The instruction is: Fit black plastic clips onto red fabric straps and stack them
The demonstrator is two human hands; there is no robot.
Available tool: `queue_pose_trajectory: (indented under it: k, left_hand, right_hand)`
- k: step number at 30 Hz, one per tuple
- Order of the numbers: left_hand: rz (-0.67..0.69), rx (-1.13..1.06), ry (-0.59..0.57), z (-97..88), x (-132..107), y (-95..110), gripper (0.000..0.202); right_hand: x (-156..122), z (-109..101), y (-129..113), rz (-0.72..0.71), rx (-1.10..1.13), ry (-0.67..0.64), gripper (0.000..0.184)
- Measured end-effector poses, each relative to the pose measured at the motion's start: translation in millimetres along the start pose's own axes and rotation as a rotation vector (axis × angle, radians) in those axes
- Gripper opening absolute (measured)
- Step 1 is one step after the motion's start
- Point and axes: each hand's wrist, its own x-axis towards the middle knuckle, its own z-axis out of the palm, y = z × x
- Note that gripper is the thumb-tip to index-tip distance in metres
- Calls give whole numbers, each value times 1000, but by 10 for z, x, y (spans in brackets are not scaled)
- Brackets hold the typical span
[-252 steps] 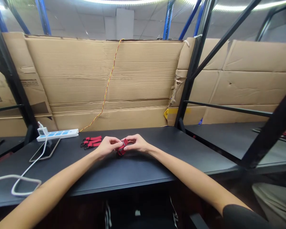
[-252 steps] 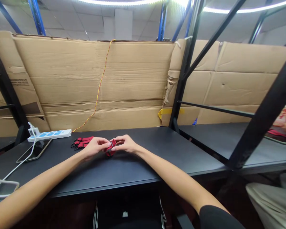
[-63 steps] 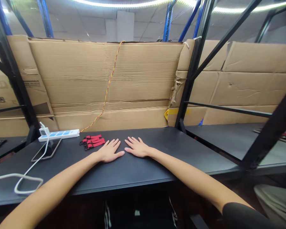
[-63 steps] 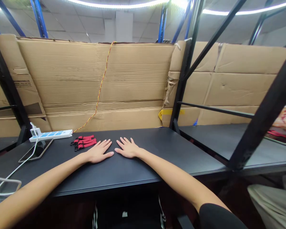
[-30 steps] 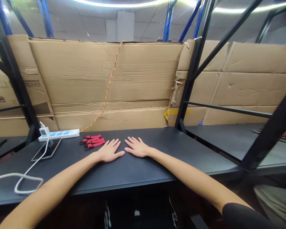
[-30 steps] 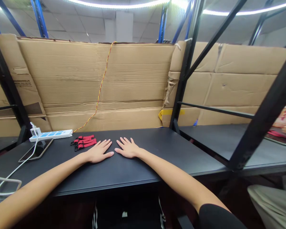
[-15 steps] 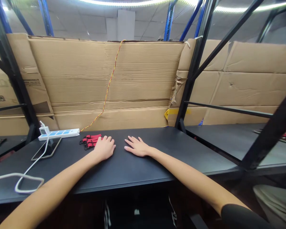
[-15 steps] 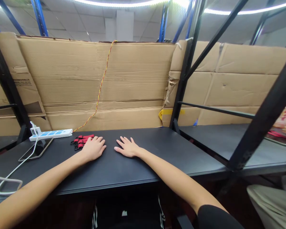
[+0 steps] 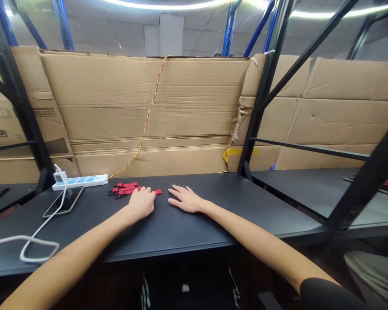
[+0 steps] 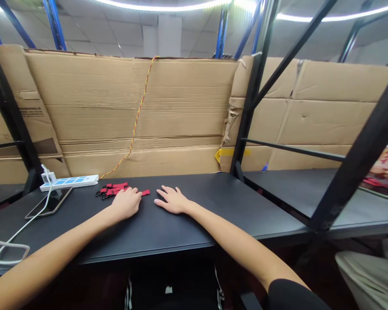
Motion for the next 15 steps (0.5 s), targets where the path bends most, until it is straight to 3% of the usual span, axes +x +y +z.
queue_pose_trajectory:
  k: [2,5,9,15]
  left_hand:
    - [-26,-35,23,-2,13,-58,33]
    - [-72,-104,-62,27,54,-211,32]
    - [71,-306,-46,127,134,-358,34]
    - [229,-706,-24,126,133,-193,43]
  right_hand:
    - [5,7,-2,-30,-14,30,77]
    - [9,11,-13,-88,-44,90,74]
    - [12,3,-57,-171,-71,192,65]
    - [21,-7,-137,-388,-33,252,45]
